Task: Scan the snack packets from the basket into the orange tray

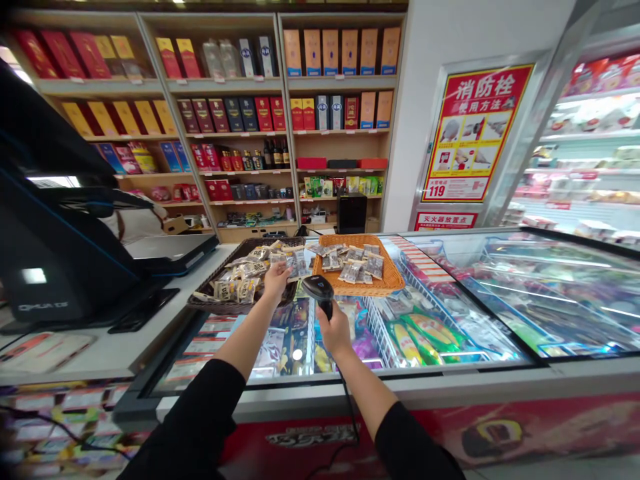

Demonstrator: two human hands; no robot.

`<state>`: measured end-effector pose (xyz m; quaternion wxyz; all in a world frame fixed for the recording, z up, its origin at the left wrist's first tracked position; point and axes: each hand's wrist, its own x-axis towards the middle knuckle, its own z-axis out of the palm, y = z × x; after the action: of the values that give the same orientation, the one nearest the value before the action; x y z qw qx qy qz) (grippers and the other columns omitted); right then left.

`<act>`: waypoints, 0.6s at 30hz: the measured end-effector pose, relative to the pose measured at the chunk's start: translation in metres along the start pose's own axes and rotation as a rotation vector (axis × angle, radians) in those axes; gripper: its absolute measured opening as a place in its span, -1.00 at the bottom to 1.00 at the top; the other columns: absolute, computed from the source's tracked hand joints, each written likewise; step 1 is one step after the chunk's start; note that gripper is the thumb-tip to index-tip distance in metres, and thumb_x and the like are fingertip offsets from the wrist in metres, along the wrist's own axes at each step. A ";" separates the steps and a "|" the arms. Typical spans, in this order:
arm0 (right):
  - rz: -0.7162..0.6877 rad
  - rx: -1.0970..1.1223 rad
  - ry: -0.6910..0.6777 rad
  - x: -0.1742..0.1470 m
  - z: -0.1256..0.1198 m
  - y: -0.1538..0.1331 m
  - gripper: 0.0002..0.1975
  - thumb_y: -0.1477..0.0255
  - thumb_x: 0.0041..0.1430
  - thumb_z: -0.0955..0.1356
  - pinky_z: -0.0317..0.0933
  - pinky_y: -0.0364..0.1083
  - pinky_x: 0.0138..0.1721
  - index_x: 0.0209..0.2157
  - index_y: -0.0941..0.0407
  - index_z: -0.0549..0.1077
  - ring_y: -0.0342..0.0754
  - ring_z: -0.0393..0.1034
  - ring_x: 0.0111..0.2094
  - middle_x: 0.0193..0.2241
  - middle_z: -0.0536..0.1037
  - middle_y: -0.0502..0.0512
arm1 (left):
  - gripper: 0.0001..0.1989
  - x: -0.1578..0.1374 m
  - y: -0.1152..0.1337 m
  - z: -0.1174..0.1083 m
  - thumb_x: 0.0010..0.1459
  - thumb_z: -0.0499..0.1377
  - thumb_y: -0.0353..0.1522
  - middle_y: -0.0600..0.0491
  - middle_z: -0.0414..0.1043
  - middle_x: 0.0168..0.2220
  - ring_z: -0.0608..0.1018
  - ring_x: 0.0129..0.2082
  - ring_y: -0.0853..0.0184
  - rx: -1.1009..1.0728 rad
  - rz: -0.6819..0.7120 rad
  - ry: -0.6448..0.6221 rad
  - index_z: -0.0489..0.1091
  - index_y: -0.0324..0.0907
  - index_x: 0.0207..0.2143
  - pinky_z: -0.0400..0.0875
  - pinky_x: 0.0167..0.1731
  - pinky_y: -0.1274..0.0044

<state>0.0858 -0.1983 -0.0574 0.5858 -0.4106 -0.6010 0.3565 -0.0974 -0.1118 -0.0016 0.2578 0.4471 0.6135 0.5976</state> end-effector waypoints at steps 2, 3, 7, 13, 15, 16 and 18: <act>-0.023 -0.019 -0.010 0.000 0.000 0.001 -0.75 0.20 0.12 0.30 0.11 -0.15 -0.60 -0.41 0.10 0.40 -0.09 0.24 -0.68 -0.71 0.36 -0.08 | -0.67 -0.002 0.003 0.000 0.06 0.17 -0.35 -0.06 0.52 -0.28 0.55 -0.26 0.29 0.020 0.021 0.021 0.38 -0.26 -0.10 0.42 -0.25 0.53; -0.031 -0.026 -0.015 0.000 0.000 0.001 -0.75 0.20 0.13 0.30 0.11 -0.15 -0.60 -0.41 0.10 0.40 -0.10 0.24 -0.69 -0.71 0.36 -0.09 | -0.68 -0.004 0.005 -0.001 0.07 0.16 -0.35 -0.06 0.52 -0.27 0.55 -0.24 0.29 0.031 0.051 0.046 0.38 -0.27 -0.10 0.41 -0.23 0.53; -0.001 0.008 -0.012 -0.001 -0.002 -0.001 -0.74 0.18 0.14 0.29 0.11 -0.14 -0.62 -0.42 0.10 0.36 -0.11 0.21 -0.72 -0.73 0.33 -0.11 | -0.64 -0.018 0.021 -0.014 0.17 0.06 -0.30 -0.07 0.50 -0.19 0.54 -0.19 0.28 0.128 0.234 0.255 0.33 -0.22 0.01 0.39 -0.15 0.50; 0.071 0.128 0.033 -0.002 -0.002 0.001 -0.73 0.14 0.13 0.29 0.11 -0.15 -0.67 -0.39 0.07 0.32 -0.11 0.22 -0.73 -0.72 0.32 -0.13 | -0.51 -0.040 0.045 -0.048 0.09 0.08 -0.47 -0.11 0.34 0.04 0.36 0.06 0.09 0.576 0.380 0.465 0.28 -0.12 0.11 0.25 0.05 0.29; 0.082 0.151 0.036 -0.001 -0.003 0.003 -0.71 0.13 0.13 0.29 0.11 -0.15 -0.67 -0.41 0.07 0.30 -0.12 0.22 -0.74 -0.73 0.31 -0.14 | -0.50 -0.043 0.050 -0.050 0.03 0.10 -0.52 -0.10 0.25 0.12 0.30 0.11 0.07 0.671 0.419 0.454 0.33 -0.09 0.06 0.21 0.08 0.28; 0.085 0.165 0.033 0.001 -0.004 0.004 -0.71 0.12 0.13 0.29 0.11 -0.15 -0.68 -0.41 0.06 0.30 -0.12 0.21 -0.75 -0.73 0.31 -0.14 | -0.52 -0.044 0.052 -0.048 0.02 0.10 -0.53 -0.09 0.23 0.13 0.29 0.12 0.08 0.699 0.448 0.432 0.36 -0.08 0.03 0.19 0.10 0.28; 0.087 0.200 0.038 0.007 -0.013 0.005 -0.69 0.10 0.13 0.29 0.11 -0.15 -0.69 -0.42 0.06 0.28 -0.13 0.20 -0.75 -0.72 0.32 -0.14 | -0.57 -0.044 0.056 -0.038 0.02 0.09 -0.54 -0.06 0.26 0.12 0.30 0.12 0.10 0.727 0.532 0.356 0.42 -0.08 -0.05 0.16 0.13 0.28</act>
<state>0.0991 -0.1909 -0.0582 0.6190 -0.3827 -0.5327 0.4319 -0.0962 -0.1748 0.0486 -0.1860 0.5403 0.6816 0.4571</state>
